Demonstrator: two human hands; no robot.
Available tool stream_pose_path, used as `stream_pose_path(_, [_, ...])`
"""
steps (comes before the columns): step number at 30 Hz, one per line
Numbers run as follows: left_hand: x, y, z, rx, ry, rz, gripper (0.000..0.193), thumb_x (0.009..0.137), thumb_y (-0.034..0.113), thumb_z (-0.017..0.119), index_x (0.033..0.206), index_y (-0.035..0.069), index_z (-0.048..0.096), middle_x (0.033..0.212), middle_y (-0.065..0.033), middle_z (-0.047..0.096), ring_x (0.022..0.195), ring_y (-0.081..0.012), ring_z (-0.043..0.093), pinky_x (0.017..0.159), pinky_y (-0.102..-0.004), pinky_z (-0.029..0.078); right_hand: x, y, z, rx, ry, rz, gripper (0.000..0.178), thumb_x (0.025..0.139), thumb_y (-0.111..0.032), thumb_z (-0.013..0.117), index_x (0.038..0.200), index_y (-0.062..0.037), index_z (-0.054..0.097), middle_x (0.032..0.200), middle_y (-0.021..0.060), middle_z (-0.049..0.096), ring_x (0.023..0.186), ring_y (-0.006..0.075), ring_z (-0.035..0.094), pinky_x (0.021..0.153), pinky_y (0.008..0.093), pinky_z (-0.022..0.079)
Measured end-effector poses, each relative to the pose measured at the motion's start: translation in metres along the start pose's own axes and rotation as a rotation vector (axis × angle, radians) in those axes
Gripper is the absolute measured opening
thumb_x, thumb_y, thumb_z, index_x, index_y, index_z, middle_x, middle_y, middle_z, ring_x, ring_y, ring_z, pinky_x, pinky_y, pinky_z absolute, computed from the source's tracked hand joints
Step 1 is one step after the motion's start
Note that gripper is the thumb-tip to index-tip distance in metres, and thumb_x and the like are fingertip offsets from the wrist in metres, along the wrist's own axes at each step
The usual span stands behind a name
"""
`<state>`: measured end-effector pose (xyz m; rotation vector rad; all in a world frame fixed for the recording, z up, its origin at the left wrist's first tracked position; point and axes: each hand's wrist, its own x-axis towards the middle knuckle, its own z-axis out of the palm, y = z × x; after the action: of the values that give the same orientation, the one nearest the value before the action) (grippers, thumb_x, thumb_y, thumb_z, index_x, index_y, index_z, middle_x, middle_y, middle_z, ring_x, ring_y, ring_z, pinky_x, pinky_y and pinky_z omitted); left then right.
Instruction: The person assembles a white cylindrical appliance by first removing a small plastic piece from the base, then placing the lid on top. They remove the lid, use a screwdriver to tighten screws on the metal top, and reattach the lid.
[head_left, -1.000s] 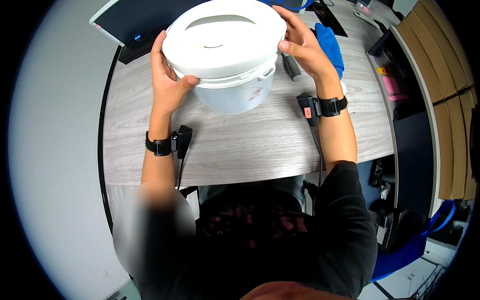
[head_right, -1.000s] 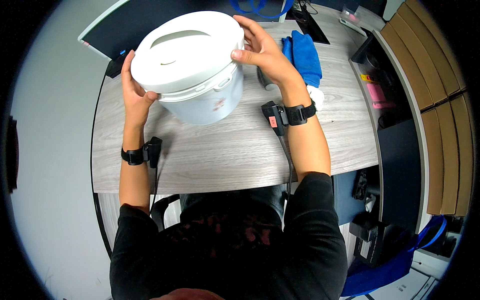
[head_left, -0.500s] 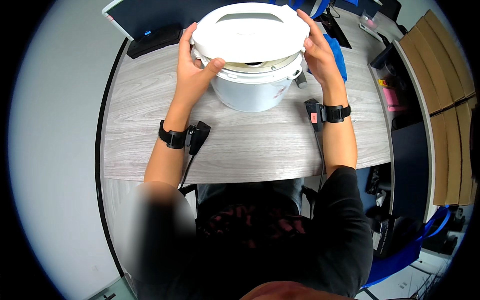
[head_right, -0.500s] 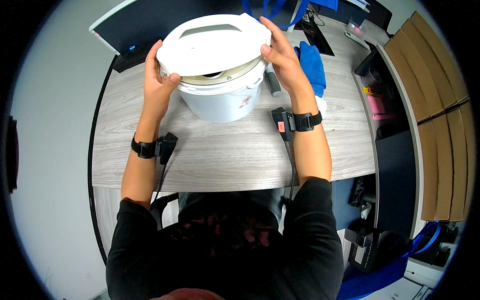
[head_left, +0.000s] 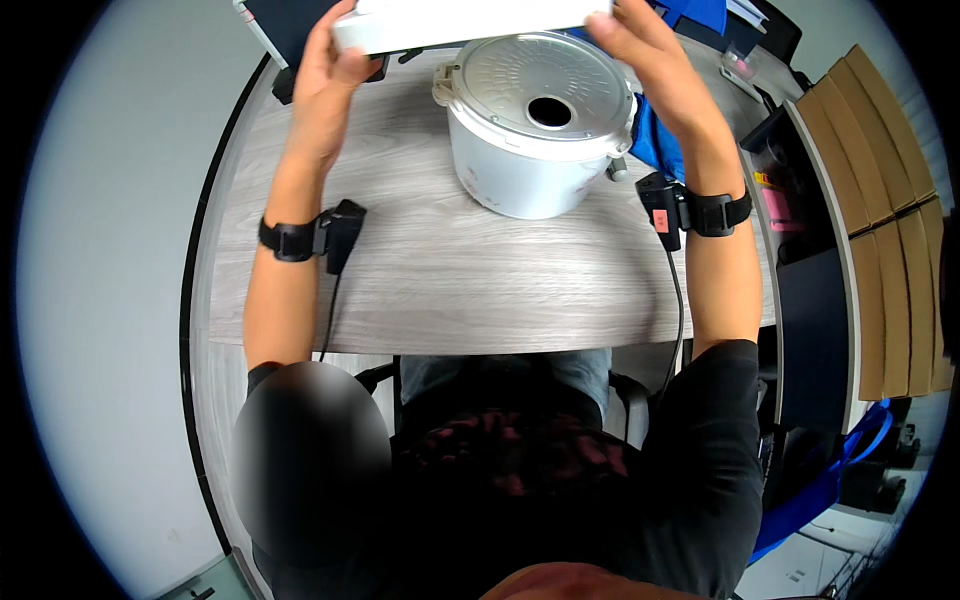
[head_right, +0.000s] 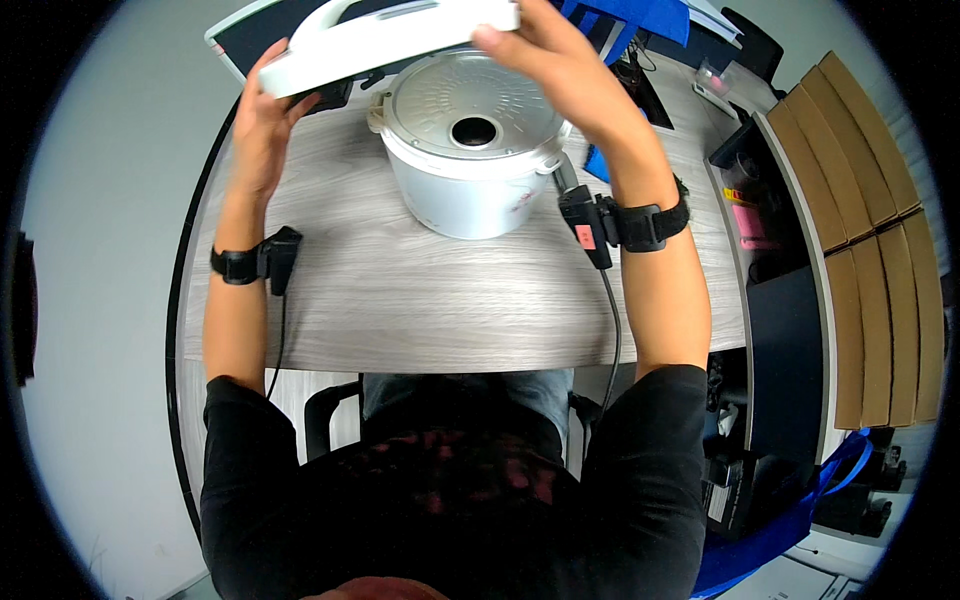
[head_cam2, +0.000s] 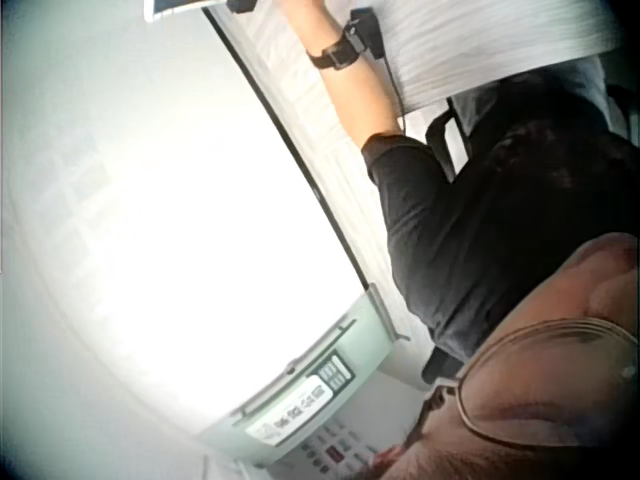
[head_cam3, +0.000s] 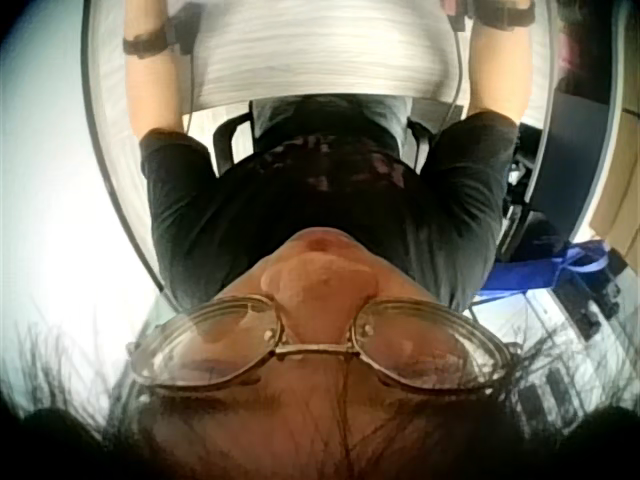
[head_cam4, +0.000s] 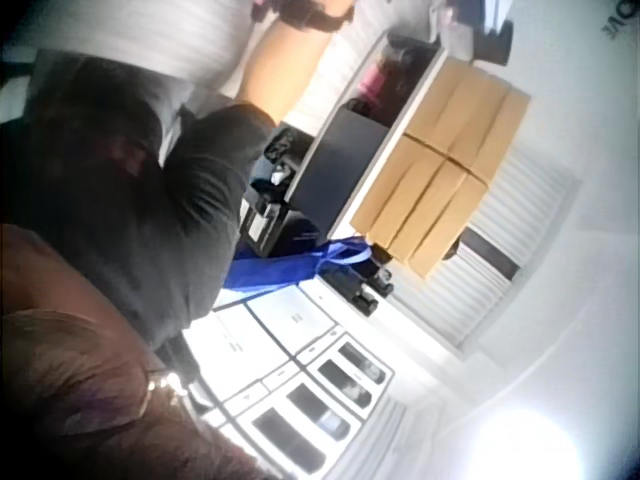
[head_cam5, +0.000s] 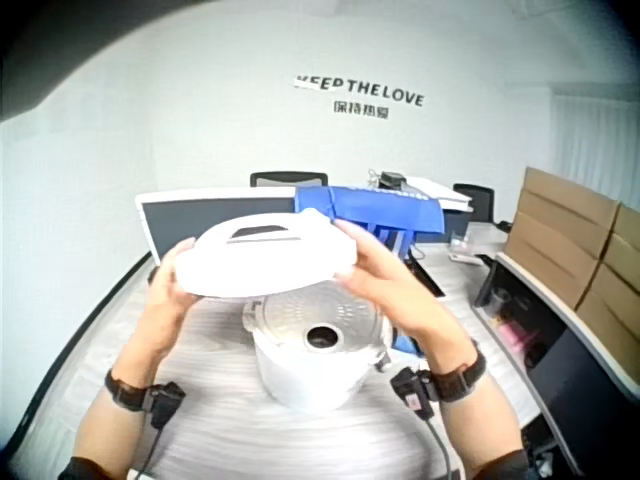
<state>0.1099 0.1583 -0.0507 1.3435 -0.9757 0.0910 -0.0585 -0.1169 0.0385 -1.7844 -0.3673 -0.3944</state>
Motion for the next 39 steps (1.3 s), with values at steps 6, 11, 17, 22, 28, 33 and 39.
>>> stream_pose_path(6, [-0.046,0.020,-0.092,0.220,0.140,-0.146,0.115,0.077,0.092,0.018,0.151,0.005,0.028,0.147,-0.0232,0.042,0.132,-0.0340,0.049,0.107,-0.0504,0.040,0.020,-0.019,0.114,-0.672,0.054,-0.021,0.080,0.080,-0.032,0.076,0.144,-0.0010,0.040,0.120,0.0294,0.062,0.113,0.0412,0.062,0.096,0.0433,0.049])
stream_pose_path(11, [-0.094,0.029,-0.166,0.375,0.240,-0.310,0.102,0.088,0.084,0.017,0.145,0.001,0.036,0.128,-0.0189,0.058,0.110,-0.0276,0.062,0.096,-0.0419,0.048,0.033,0.010,0.194,-0.905,0.109,-0.248,0.039,0.084,-0.016,0.069,0.108,0.0080,0.051,0.082,0.0235,0.065,0.077,0.0376,0.068,0.067,0.0452,0.055])
stream_pose_path(17, [-0.109,0.027,-0.176,0.873,0.251,-0.440,0.047,0.095,0.025,0.063,0.132,0.001,0.047,0.094,-0.0053,0.061,0.083,-0.0125,0.056,0.075,-0.0302,0.047,0.031,0.049,0.227,-0.727,-0.062,0.125,0.029,0.093,-0.024,0.060,0.099,0.0043,0.056,0.076,0.0225,0.067,0.067,0.0363,0.068,0.063,0.0467,0.053])
stream_pose_path(22, [-0.116,0.013,-0.168,1.064,0.106,-0.482,0.057,0.088,0.014,0.067,0.138,0.002,0.044,0.083,-0.0109,0.062,0.075,-0.0216,0.061,0.069,-0.0358,0.049,0.043,0.084,0.218,-0.265,0.049,0.433,0.039,0.092,-0.034,0.058,0.085,0.0048,0.062,0.066,0.0179,0.066,0.058,0.0297,0.066,0.066,0.0423,0.053])
stream_pose_path(28, [-0.129,-0.005,-0.174,1.086,0.000,-0.593,0.055,0.085,0.015,0.067,0.136,0.003,0.048,0.085,-0.0176,0.068,0.080,-0.0349,0.067,0.071,-0.0433,0.051,0.040,0.119,0.225,-0.302,0.008,0.598,0.047,0.094,-0.034,0.051,0.069,0.0020,0.065,0.054,0.0132,0.062,0.054,0.0252,0.063,0.065,0.0382,0.052])
stream_pose_path(33, [-0.130,0.001,-0.176,1.078,-0.065,-0.651,0.052,0.083,0.019,0.067,0.131,0.006,0.053,0.082,-0.0181,0.069,0.079,-0.0360,0.068,0.071,-0.0451,0.051,0.040,0.129,0.223,-0.146,-0.062,0.737,0.034,0.099,-0.027,0.054,0.092,0.0056,0.064,0.060,0.0080,0.061,0.048,0.0130,0.055,0.045,0.0271,0.045])
stream_pose_path(39, [-0.136,0.000,-0.183,1.045,-0.084,-0.773,0.043,0.086,0.020,0.068,0.126,0.008,0.057,0.077,-0.0100,0.066,0.069,-0.0239,0.064,0.063,-0.0367,0.048,0.039,0.145,0.230,-0.055,-0.120,0.825,0.033,0.100,-0.025,0.052,0.089,0.0037,0.063,0.062,0.0081,0.062,0.048,0.0135,0.056,0.044,0.0273,0.045])
